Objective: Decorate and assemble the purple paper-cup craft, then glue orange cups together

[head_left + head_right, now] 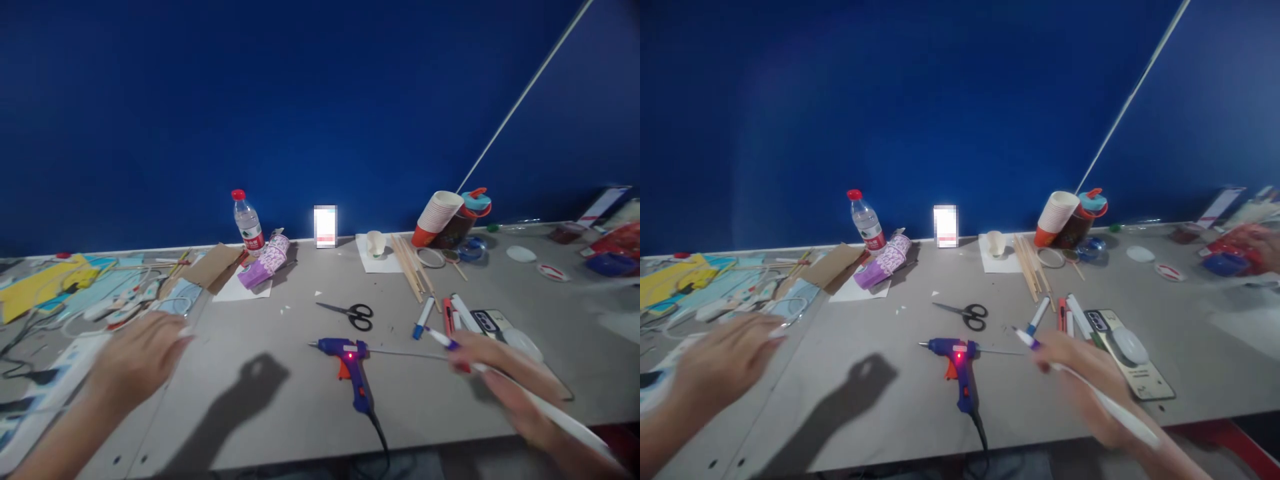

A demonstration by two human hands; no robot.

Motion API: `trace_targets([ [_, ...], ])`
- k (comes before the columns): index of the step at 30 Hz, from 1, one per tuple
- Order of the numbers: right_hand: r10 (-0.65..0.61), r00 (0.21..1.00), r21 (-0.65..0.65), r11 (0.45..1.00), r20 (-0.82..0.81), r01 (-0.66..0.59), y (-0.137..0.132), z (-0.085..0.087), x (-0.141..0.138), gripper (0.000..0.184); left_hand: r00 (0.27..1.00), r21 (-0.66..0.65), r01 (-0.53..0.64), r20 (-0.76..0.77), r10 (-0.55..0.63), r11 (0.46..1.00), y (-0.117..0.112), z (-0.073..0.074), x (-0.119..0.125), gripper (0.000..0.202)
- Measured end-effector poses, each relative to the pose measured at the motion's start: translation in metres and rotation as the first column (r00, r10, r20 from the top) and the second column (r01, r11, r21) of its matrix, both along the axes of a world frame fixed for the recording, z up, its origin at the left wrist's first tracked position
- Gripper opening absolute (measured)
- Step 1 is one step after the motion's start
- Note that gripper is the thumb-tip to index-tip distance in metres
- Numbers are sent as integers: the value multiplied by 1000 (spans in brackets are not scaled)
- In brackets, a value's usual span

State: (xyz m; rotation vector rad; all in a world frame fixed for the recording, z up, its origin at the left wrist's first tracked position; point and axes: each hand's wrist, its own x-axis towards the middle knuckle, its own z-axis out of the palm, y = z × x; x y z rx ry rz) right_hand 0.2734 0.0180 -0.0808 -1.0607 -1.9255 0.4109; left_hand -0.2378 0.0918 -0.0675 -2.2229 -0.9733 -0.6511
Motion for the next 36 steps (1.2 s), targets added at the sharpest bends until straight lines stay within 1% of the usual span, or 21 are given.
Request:
trace_targets([
  [1, 47, 995, -57, 997, -92, -53, 17, -4, -15, 26, 998, -81, 61, -1, -61, 995, 6, -9, 16, 11],
  [2, 101, 969, -110, 986, -227, -129, 36, -9, -32, 28, 993, -162, 114, 20, -113, 980, 14, -18, 35, 11],
  [3, 116, 927, -184, 964, -357, -192, 57, -15, -50, 29, 987, -265, 160, 60, -149, 951, 23, -29, 56, 12],
  [4, 128, 870, -222, 940, -476, -260, 78, -20, -69, 31, 979, -370, 203, 105, -176, 907, 33, -38, 77, 17],
  [5, 83, 836, -308, 906, -542, -290, 99, -26, -86, 34, 974, -476, 220, 150, -168, 851, 43, -47, 97, 21],
  [6, 19, 822, -394, 871, -569, -293, 120, -32, -101, 36, 968, -558, 247, 183, -173, 792, 54, -56, 113, 25],
  [7, -59, 812, -464, 843, -581, -271, 138, -39, -114, 38, 961, -607, 272, 211, -178, 747, 64, -63, 126, 29],
  [8, -126, 802, -524, 813, -583, -254, 155, -46, -124, 40, 958, -640, 281, 227, -173, 716, 73, -70, 136, 32],
  [10, -207, 805, -614, 755, -556, -230, 181, -59, -138, 40, 953, -669, 300, 243, -180, 680, 86, -81, 148, 41],
  [12, -253, 833, -659, 734, -491, -166, 198, -71, -145, 35, 953, -695, 299, 258, -161, 654, 94, -90, 151, 45],
  [14, -268, 857, -673, 730, -440, -117, 207, -82, -147, 31, 957, -721, 282, 253, -138, 633, 97, -96, 151, 45],
  [16, -265, 873, -672, 735, -410, -92, 211, -91, -148, 30, 963, -738, 266, 234, -134, 621, 98, -99, 151, 45],
  [19, -266, 883, -649, 758, -387, -56, 210, -104, -151, 30, 968, -741, 252, 191, -165, 623, 98, -100, 150, 44],
  [22, -255, 893, -616, 787, -371, -31, 207, -112, -152, 32, 971, -735, 232, 138, -194, 637, 98, -100, 151, 44],
  [25, -188, 921, -590, 806, -341, -54, 206, -115, -150, 30, 976, -730, 204, 101, -192, 652, 96, -101, 152, 43],
  [27, -149, 935, -572, 818, -322, -67, 206, -115, -149, 29, 976, -731, 206, 105, -190, 650, 96, -101, 152, 42],
  [31, -136, 942, -534, 844, -306, -52, 206, -116, -149, 29, 970, -744, 235, 142, -195, 626, 95, -100, 151, 42],
  [36, -118, 951, -522, 851, -284, -50, 205, -116, -151, 28, 968, -741, 250, 171, -185, 623, 96, -101, 150, 42],
])
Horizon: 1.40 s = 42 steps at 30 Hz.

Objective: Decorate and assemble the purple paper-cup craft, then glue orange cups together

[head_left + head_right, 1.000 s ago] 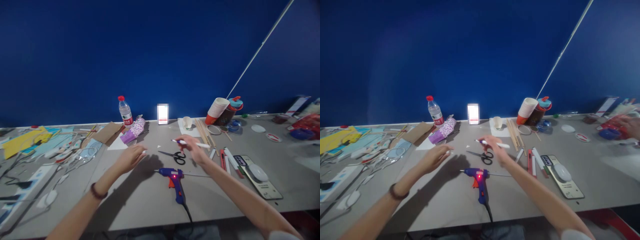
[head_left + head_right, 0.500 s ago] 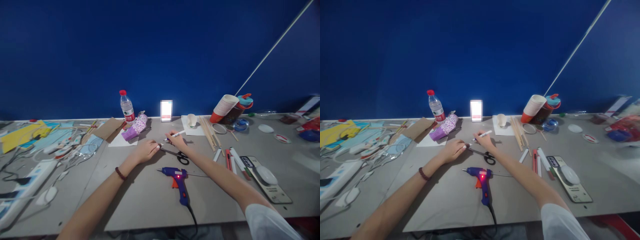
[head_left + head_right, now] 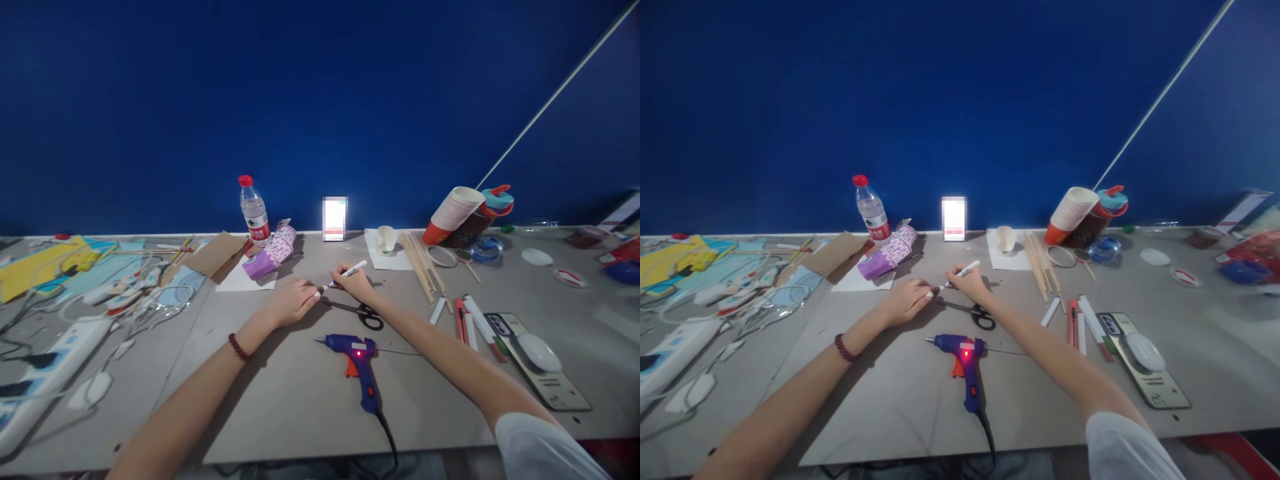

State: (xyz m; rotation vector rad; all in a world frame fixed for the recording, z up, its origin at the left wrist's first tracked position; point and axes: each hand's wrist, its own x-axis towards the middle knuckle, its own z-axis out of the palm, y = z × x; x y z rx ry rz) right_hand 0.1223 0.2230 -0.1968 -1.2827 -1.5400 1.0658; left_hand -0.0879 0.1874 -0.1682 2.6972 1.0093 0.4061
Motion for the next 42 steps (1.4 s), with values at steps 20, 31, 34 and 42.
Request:
trace_targets([
  [20, -16, 1000, 15, 1000, 9, 16, 1, -3, 1, 26, 1000, -7, -10, 15, 10, 1000, 0, -4, -1, 42],
  [31, 18, 997, 34, 999, 70, -21, -2, 2, 0, 28, 1000, -4, 0, 14, 0, 1000, 0, -5, -2, 41],
  [34, 12, 997, 27, 1000, 75, -14, -3, 3, 0, 28, 1000, 1, 1, 15, -1, 1000, 0, -5, -1, 41],
  [42, 3, 998, 26, 1000, 62, -5, 0, -1, -2, 28, 1000, 1, -2, 19, 2, 1000, 1, -6, -2, 42],
])
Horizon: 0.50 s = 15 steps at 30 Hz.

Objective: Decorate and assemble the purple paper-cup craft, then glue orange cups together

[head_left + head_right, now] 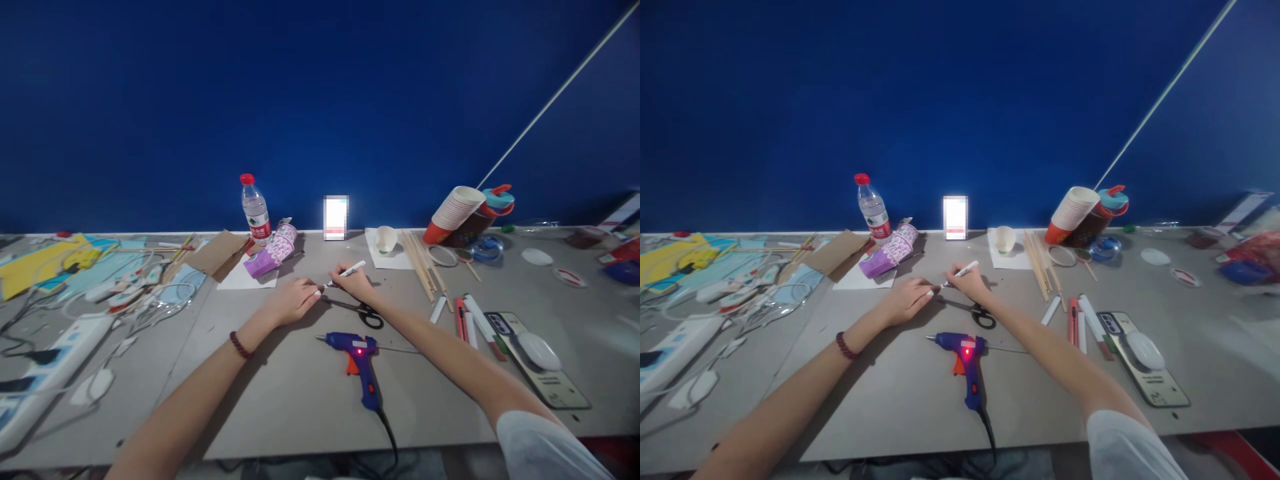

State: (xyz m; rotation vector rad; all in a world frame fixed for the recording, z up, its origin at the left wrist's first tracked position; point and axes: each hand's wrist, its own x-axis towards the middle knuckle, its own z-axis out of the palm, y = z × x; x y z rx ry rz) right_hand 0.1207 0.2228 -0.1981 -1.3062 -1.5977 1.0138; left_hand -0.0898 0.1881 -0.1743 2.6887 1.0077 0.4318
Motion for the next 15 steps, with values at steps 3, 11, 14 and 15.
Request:
trace_targets([
  [3, 0, 1000, -10, 1000, -8, 0, 1, 0, 0, 28, 1000, 8, 0, 3, 0, 1000, 1, -1, 0, 41],
  [11, 10, 998, -18, 1000, -54, -11, -1, 2, 2, 30, 1000, 18, 7, 0, -7, 1000, 0, 0, 0, 42],
  [14, 51, 995, -24, 998, -83, -53, -3, 3, 2, 28, 1000, 12, 10, -11, -10, 1000, 1, 0, 0, 43],
  [15, 60, 994, -29, 998, -89, -63, -4, 3, 2, 28, 1000, 10, 10, -13, -10, 1000, 1, 0, 0, 43],
])
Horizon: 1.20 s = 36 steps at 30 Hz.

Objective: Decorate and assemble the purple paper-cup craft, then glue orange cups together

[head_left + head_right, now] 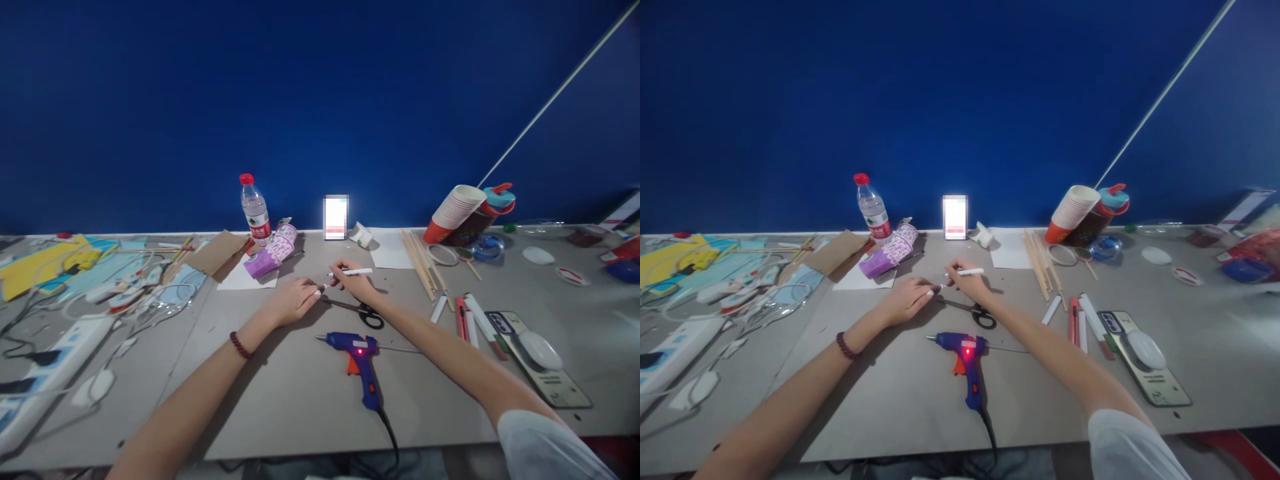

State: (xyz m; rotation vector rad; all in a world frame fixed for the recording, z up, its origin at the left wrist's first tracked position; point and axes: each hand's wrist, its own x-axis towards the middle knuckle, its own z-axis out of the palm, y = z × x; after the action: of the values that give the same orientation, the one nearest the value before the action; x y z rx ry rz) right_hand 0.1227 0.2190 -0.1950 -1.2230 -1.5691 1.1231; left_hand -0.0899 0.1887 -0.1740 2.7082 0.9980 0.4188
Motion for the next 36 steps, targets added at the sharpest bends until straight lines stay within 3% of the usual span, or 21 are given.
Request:
trace_targets([
  [16, -14, 996, 20, 1000, 92, 12, -2, 3, -5, 18, 999, 29, 28, -26, -27, 999, -1, -2, -3, 41],
  [23, 10, 1000, -14, 1000, -14, -10, 0, -1, -4, 21, 996, 46, 28, -82, -24, 999, -4, 3, -1, 41],
  [27, 26, 1000, 39, 999, 10, -26, 1, 0, -4, 27, 998, 34, 22, -64, -20, 999, -4, 3, 0, 41],
  [36, 13, 1000, 1, 1000, 19, -13, -4, 7, -5, 26, 999, 69, 34, -42, -31, 997, -4, 3, 0, 41],
])
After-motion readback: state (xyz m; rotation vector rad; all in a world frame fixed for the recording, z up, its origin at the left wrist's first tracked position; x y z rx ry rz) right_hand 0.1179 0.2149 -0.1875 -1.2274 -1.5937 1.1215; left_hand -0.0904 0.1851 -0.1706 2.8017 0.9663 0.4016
